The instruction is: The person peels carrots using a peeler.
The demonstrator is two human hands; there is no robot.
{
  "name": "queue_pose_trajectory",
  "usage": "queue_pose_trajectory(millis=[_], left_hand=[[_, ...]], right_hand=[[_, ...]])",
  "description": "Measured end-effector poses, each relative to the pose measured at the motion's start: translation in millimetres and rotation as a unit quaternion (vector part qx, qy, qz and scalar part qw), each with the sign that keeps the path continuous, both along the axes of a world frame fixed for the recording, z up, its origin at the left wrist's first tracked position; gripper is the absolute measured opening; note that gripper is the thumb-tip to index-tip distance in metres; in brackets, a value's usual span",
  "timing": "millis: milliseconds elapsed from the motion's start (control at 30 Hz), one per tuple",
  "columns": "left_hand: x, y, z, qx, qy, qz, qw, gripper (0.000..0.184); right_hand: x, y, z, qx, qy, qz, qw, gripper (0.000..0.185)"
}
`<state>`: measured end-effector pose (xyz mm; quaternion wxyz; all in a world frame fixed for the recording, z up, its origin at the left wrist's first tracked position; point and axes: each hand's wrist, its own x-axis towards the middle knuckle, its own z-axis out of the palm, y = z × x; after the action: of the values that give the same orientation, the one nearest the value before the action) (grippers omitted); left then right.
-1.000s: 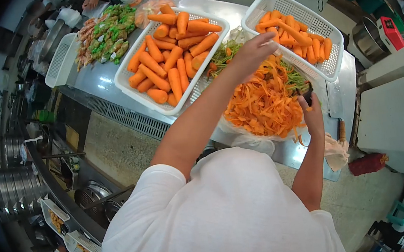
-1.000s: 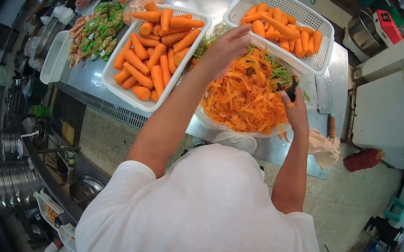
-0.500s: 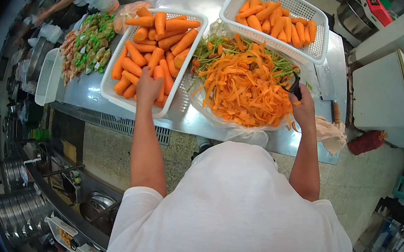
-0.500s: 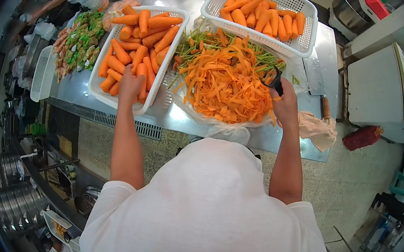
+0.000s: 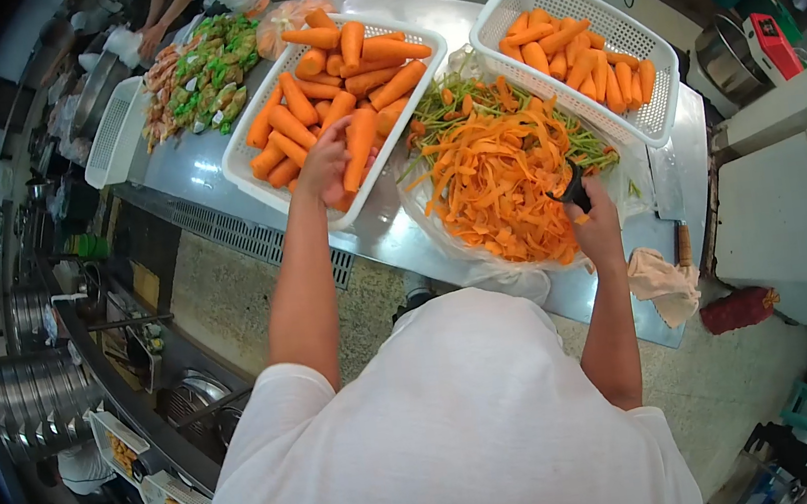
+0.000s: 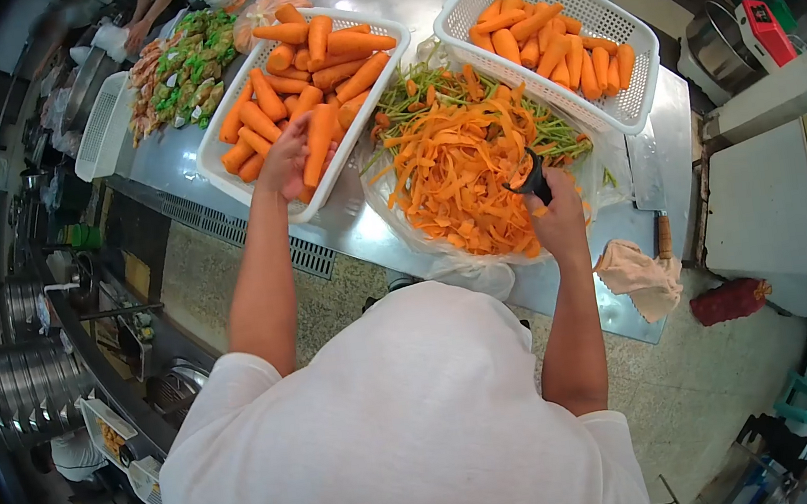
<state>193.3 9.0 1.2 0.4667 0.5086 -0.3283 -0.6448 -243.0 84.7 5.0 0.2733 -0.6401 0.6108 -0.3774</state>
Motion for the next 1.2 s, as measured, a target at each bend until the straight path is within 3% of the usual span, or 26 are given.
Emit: queue_pose_trajectory(millis=[67, 133, 200, 233, 300, 467, 533, 567, 767, 900, 967, 1100, 1200], left_hand=[[-32, 26, 45, -0.055, 0.179, 0.094, 0.978, 0.052], [-56, 29, 42, -0.05, 0.185, 0.071, 0.979, 0.047], [-89, 24, 19, 0.009, 0.061, 0.009, 0.998, 0.047], [-109, 23, 17, 0.009, 0.066, 0.001, 0.998, 0.047], [-150, 32, 19, -0.093, -0.028, -0.154, 0.983, 0.059], [-204, 48, 42, 0.027, 0.062, -0.176, 0.982, 0.057], [-214, 52, 49, 0.075, 0.044, -0.243, 0.966, 0.054], [-218, 55, 46, 0.075, 0.043, -0.245, 0.966, 0.054], [-226, 57, 44, 0.026, 0.009, -0.196, 0.98, 0.049], [-224, 47, 28, 0.034, 0.075, -0.206, 0.975, 0.046], [-220, 46, 25, 0.046, 0.108, -0.204, 0.972, 0.045], [-219, 46, 36, 0.058, 0.046, -0.219, 0.973, 0.045], [-218, 49, 42, 0.01, 0.001, -0.201, 0.98, 0.048]], right_hand=[[-6, 9, 5, -0.008, -0.037, 0.033, 0.999, 0.021], [-10, 6, -6, -0.015, -0.063, 0.047, 0.997, 0.019], [-13, -4, -2, -0.027, -0.085, 0.059, 0.994, 0.019], [-4, -10, 13, -0.036, -0.043, 0.067, 0.996, 0.019], [10, -21, 27, -0.066, 0.022, 0.066, 0.995, 0.026], [26, -46, 38, -0.191, 0.085, 0.066, 0.976, 0.038], [17, -61, 16, -0.193, 0.023, 0.083, 0.977, 0.043], [12, -67, 5, -0.18, 0.055, 0.04, 0.981, 0.043], [14, -60, 18, -0.241, 0.088, 0.064, 0.964, 0.041], [5, -75, 9, -0.193, 0.137, 0.011, 0.972, 0.04], [15, -64, 25, -0.238, 0.123, 0.072, 0.961, 0.04], [14, -74, 12, -0.185, 0.085, 0.046, 0.978, 0.041], [17, -73, 20, -0.171, 0.13, 0.029, 0.976, 0.042]])
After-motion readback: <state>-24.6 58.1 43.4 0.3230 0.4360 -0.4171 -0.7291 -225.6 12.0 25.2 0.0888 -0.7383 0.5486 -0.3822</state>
